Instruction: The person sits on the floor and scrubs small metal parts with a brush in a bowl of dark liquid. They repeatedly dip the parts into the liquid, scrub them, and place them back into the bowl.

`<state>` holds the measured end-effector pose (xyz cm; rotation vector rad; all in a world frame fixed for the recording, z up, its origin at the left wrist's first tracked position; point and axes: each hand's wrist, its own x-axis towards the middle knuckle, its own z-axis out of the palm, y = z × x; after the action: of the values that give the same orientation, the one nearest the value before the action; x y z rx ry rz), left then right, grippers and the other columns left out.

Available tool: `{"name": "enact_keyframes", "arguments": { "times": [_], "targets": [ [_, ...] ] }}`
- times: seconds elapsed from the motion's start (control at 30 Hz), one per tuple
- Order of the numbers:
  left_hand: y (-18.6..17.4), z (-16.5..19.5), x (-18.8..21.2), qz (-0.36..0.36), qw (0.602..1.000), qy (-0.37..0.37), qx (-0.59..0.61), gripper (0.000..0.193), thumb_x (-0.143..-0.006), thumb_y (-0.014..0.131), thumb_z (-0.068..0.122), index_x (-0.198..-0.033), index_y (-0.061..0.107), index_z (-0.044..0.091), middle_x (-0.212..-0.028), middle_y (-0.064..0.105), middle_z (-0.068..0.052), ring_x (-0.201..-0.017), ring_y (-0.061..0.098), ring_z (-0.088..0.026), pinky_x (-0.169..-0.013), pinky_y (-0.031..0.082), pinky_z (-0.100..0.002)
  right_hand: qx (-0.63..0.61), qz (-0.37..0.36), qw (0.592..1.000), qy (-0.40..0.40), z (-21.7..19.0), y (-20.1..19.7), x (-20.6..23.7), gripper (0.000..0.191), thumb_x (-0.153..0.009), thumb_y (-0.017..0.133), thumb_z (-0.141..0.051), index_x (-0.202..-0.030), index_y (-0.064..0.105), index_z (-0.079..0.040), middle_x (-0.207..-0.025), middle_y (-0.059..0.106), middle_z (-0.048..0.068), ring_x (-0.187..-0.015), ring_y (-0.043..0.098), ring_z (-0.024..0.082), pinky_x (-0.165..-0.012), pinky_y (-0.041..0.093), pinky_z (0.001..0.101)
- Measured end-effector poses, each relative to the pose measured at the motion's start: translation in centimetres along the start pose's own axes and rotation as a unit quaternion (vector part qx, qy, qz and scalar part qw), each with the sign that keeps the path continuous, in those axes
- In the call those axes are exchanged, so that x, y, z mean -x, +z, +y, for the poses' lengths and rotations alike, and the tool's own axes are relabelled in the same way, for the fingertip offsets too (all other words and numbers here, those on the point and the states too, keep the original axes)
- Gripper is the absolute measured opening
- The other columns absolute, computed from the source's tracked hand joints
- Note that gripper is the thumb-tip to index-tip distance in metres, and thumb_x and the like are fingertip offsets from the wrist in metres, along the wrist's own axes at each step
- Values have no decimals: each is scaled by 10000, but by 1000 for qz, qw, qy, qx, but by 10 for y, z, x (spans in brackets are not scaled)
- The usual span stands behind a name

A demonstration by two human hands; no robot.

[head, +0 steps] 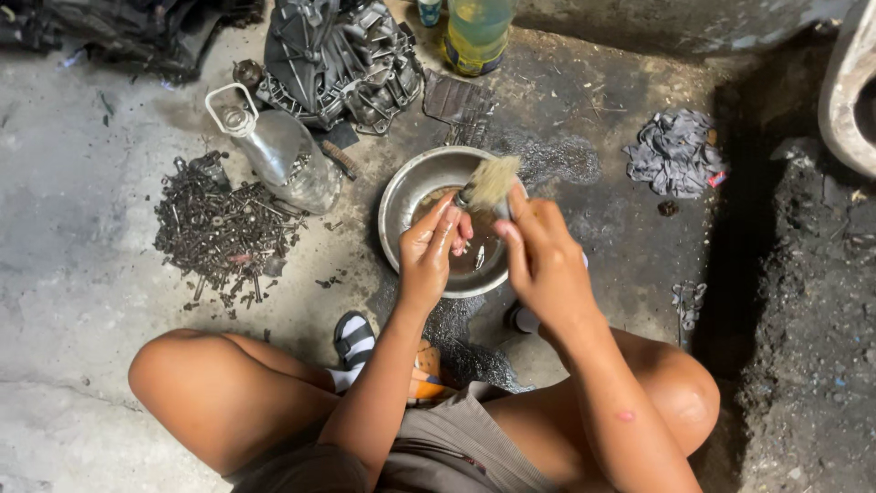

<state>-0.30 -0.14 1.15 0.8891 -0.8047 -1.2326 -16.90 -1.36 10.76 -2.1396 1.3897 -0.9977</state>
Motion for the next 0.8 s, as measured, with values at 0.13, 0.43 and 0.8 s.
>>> {"name": "enact_keyframes", "arguments": {
  "times": [0.13,0.43,0.8],
  "targets": [
    [0,1,0,-9,1000,-17,13,418,-1094,547,216,-1438,580,-20,-887,596,-5,-747,506,-47,-653,431,-203,-80,34,990,114,1,-5,-2,368,-1034,625,-80,-1392,622,2,-1022,680,168,-824,667,274,-729,521,341],
    [-5,-9,-3,-11,999,-6,-49,408,-1090,560,202,-1433,584,-18,-924,618,-6,-785,517,-43,-699,445,-201,-91,7,985,146,0,-5,2,375,-1058,609,-114,-1417,620,-7,-952,648,155,-779,585,223,-703,487,344],
    [-5,-4,-1,-17,1000,-13,-15,403,-1079,563,169,-1412,581,-57,-934,608,-26,-812,534,-70,-709,457,-221,-99,12,992,77,-3,-10,1,325,-1084,603,-155,-1362,627,12,-994,652,157,-880,625,192,-806,505,325]
  ]
}}
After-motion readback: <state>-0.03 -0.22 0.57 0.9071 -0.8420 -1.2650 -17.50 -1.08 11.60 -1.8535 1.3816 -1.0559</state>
